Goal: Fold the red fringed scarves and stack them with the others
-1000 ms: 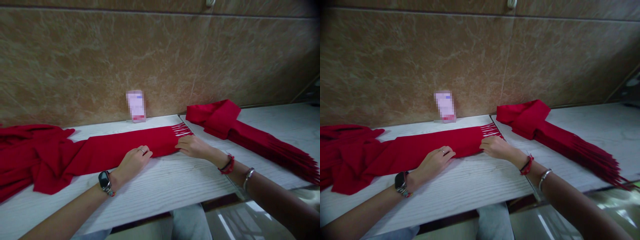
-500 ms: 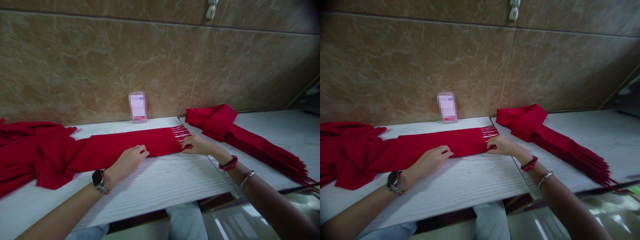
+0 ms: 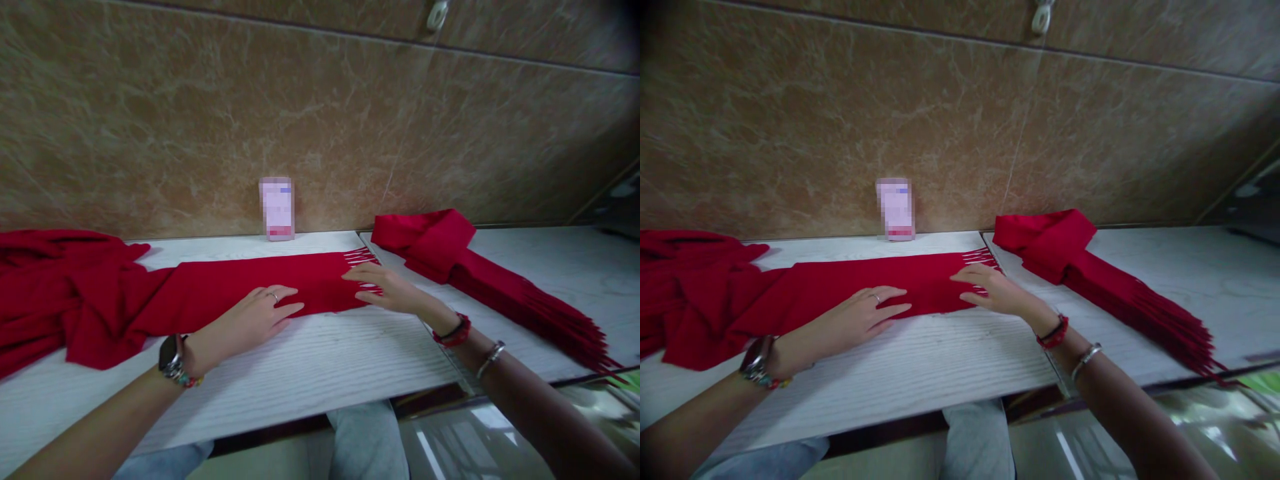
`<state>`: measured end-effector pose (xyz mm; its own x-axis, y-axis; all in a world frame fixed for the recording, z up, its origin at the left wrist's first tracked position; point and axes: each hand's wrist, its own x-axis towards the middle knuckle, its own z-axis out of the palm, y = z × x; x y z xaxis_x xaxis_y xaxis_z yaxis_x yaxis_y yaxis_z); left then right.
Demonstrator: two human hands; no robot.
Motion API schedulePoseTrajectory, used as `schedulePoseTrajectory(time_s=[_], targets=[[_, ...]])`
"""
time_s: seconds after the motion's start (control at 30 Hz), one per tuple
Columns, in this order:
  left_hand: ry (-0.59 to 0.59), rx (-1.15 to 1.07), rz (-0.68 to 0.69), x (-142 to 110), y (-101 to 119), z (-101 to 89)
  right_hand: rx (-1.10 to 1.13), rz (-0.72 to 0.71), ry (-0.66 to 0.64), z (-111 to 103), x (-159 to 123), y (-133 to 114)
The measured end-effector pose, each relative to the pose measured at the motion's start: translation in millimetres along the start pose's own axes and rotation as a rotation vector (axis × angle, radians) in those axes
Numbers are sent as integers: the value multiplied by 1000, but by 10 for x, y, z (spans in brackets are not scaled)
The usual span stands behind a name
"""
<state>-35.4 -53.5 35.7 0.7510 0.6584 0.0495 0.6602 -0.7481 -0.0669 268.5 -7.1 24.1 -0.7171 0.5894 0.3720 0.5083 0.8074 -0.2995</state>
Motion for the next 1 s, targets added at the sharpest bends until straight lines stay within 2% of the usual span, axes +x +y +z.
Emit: schedulePoseTrajectory(time_s=[0.07, 0.17, 0.23, 0.33, 0.4, 0.47, 0.6, 0.7, 0.87, 1.0], targets=[[-71, -41, -1, -16, -2, 24, 34, -76, -107, 68, 27, -62], [-266, -141, -7, -50, -6, 7, 107, -113, -300, 94, 20, -48], [-341, -187, -21, -65, -12, -19, 154, -88, -354, 65, -7, 21], [-371, -206, -34, -69, -30, -24, 197, -73, -384, 13, -41, 122], [-350, -194, -32, -58, -47, 1, 203, -82, -385, 3, -44, 144], [-280, -163, -19, -32, -60, 38, 185, -81, -330, 19, -31, 120], [19, -48, 43, 66, -31, 110, 102, -72, -154, 83, 1, 9], [156, 25, 77, 165, 47, 151, 37, -76, -130, 118, 1, -50], [110, 137, 130, 415, 213, 128, -49, -83, -102, 159, -18, -71], [74, 141, 93, 628, 358, 46, -71, -56, -98, 158, -16, -97]])
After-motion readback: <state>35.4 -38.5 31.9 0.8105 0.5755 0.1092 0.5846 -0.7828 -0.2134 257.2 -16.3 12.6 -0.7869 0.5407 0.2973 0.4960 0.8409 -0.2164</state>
